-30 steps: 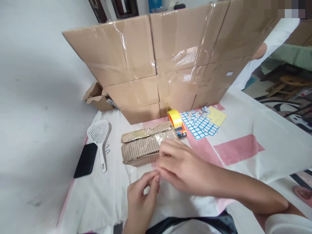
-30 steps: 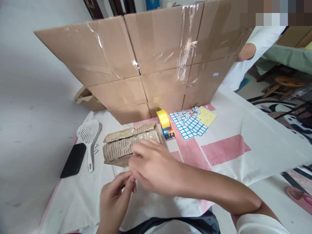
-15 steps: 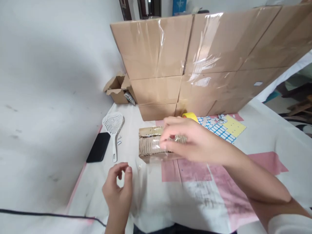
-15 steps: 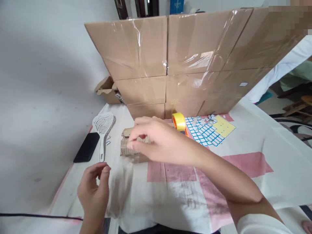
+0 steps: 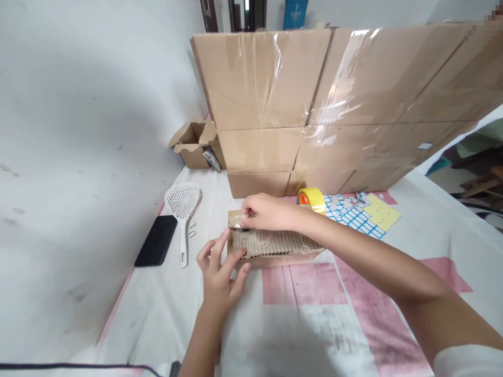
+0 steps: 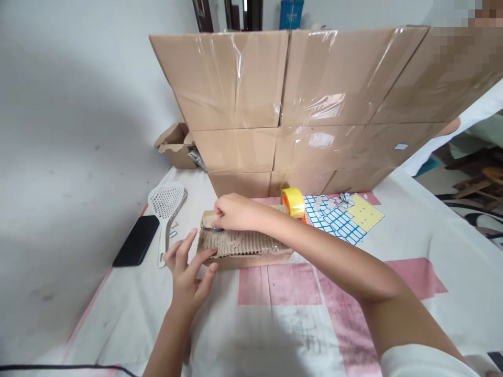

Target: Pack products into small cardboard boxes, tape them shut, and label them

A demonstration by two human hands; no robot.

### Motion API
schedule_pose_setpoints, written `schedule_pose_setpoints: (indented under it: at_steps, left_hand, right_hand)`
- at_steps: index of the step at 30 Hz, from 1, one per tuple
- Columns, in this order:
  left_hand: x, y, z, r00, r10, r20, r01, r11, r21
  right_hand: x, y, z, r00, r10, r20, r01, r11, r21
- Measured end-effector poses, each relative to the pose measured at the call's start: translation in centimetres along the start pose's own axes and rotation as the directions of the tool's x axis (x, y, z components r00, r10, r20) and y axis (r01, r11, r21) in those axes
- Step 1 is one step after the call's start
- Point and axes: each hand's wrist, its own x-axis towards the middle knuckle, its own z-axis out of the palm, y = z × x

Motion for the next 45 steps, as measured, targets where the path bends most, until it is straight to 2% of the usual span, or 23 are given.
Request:
schedule_pose_setpoints:
  at_steps: [5, 8, 14, 20, 22, 25, 27, 28, 30, 33, 36, 39, 45]
  left_hand:
    - [0.2, 0.0, 0.5, 0.999, -0.035, -0.035, 0.035, 0.999, -0.023]
    - [0.6, -0.1, 0.6, 1.0, -0.028, 0.003, 0.028, 1.0, -0.012]
    - [1.7, -0.1, 0.0, 0.996, -0.003, 0.087, 0.0, 0.999, 0.034]
    - [1.4, -0.2, 0.5, 0.999, -0.013, 0.051, 0.011, 0.999, 0.042]
    - [1.0, -0.1, 0.9, 1.0, -0.013, 0.024, 0.012, 0.999, 0.042]
    - [0.7, 0.0, 1.2, 0.999, -0.036, 0.006, 0.036, 0.999, 0.011]
    - [1.1, -0.1, 1.0, 0.993, -0.114, -0.029, 0.113, 0.993, -0.038]
    - [1.6, -0.2, 0.8, 0.981, -0.19, -0.048, 0.186, 0.98, -0.069]
    - [3.4, -0.5, 0.2, 0.926, -0.374, -0.047, 0.366, 0.922, -0.127]
    - [7.0, -0.6, -0.7, 0.825, -0.558, 0.09, 0.564, 0.807, -0.171]
    - [10.1, -0.1, -1.0, 0.74, -0.62, 0.263, 0.671, 0.711, -0.212]
    - [11.2, 0.7, -0.9, 0.67, -0.638, 0.38, 0.738, 0.627, -0.249]
    - [9.5, 1.8, -2.1, 0.634, -0.679, 0.37, 0.773, 0.556, -0.304]
  right_hand:
    - [-0.1, 0.4, -0.1, 0.998, -0.035, -0.045, 0.034, 0.999, -0.013]
    - [-0.1, 0.8, 0.2, 0.996, -0.062, -0.063, 0.06, 0.997, -0.037]
    - [-0.8, 0.0, 0.6, 0.99, -0.13, -0.053, 0.111, 0.954, -0.277]
    - [-1.1, 0.1, -0.4, 0.959, -0.09, -0.267, -0.045, 0.885, -0.463]
    - [-1.1, 0.9, -1.1, 0.958, -0.114, -0.263, -0.011, 0.902, -0.432]
    - [-1.3, 1.8, -1.8, 0.949, -0.162, -0.27, 0.08, 0.953, -0.293]
    - [-1.4, 2.1, -2.0, 0.944, -0.16, -0.289, 0.099, 0.972, -0.214]
    - [-1.5, 2.1, -2.1, 0.946, -0.157, -0.285, 0.105, 0.976, -0.188]
    - [-1.5, 2.1, -2.1, 0.951, -0.155, -0.266, 0.114, 0.98, -0.161]
    - [-1.5, 2.2, -2.1, 0.953, -0.181, -0.242, 0.146, 0.977, -0.157]
    - [-1.7, 2.4, -2.0, 0.947, -0.229, -0.223, 0.196, 0.968, -0.159]
    - [-2.2, 2.1, -1.7, 0.946, -0.239, -0.218, 0.203, 0.963, -0.177]
    - [-4.8, 0.5, -1.0, 0.947, -0.239, -0.213, 0.159, 0.929, -0.334]
